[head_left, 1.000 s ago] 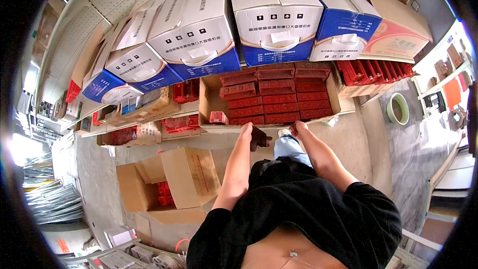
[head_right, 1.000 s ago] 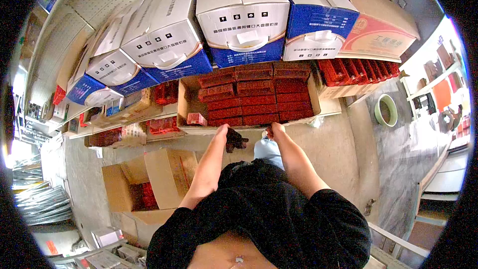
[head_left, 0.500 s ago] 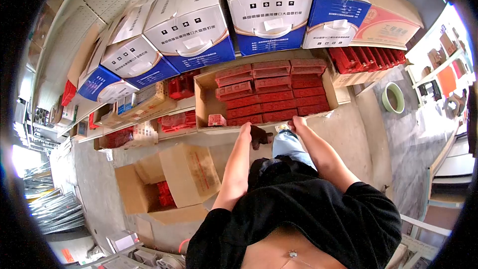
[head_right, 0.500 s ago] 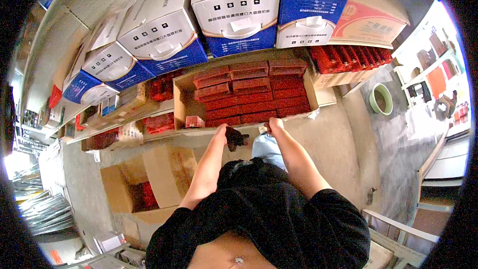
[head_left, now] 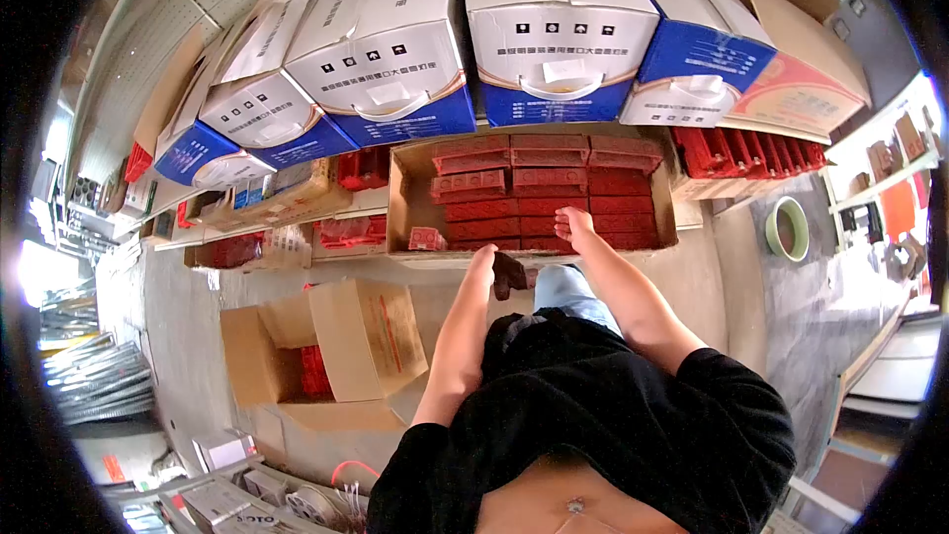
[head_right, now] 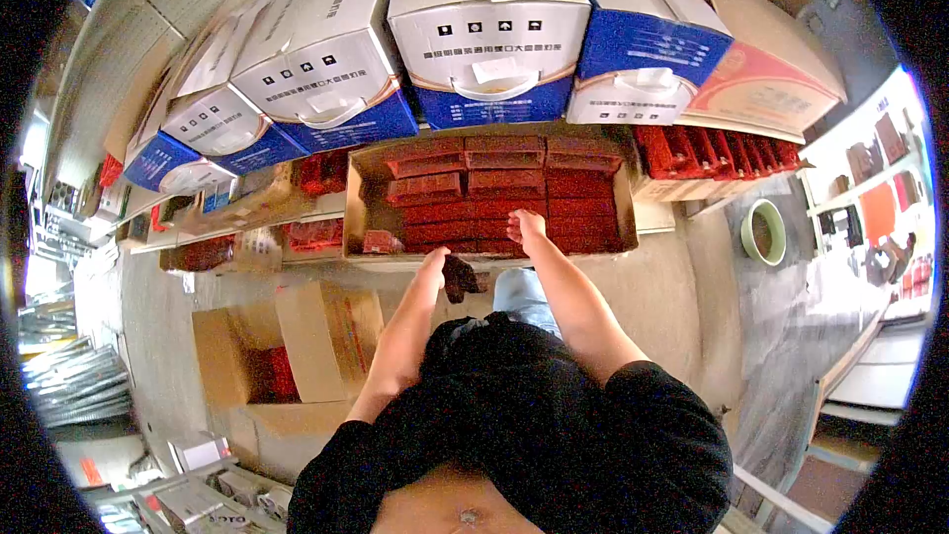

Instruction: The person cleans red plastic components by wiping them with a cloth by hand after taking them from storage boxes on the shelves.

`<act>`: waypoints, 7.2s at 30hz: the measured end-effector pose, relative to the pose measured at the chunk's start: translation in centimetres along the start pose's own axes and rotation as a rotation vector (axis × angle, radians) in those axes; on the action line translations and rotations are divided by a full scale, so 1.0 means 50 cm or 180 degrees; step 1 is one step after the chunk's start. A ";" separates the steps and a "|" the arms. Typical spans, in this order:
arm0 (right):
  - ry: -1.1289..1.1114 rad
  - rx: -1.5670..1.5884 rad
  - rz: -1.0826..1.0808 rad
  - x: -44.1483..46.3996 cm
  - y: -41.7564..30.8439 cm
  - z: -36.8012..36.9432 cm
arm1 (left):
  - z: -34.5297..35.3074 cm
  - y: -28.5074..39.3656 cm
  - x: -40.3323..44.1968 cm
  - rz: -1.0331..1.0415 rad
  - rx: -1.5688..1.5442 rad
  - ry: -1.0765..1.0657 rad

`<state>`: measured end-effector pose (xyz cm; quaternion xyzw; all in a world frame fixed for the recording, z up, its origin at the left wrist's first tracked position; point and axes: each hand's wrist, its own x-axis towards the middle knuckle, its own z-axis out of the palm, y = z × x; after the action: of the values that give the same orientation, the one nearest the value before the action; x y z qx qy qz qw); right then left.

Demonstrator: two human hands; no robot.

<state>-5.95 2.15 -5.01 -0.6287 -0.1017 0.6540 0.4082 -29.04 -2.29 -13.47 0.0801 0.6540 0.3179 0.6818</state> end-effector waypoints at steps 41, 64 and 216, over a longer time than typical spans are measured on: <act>0.0392 0.1512 0.0735 0.223 0.005 0.015 | -0.051 -0.032 -0.098 0.0014 -0.0389 -0.0760; 0.0900 0.0986 0.1542 0.105 0.151 -0.086 | 0.034 0.118 -0.371 0.0540 0.0202 -0.1338; 0.0634 0.2311 -0.0523 0.160 -0.175 -0.103 | -0.009 -0.001 -0.077 -0.0343 -0.0166 -0.0463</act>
<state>3.26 11.13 -6.24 -0.4934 0.1266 0.5483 0.6632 -29.21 -4.53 -10.33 0.0499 0.5977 0.2911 0.7454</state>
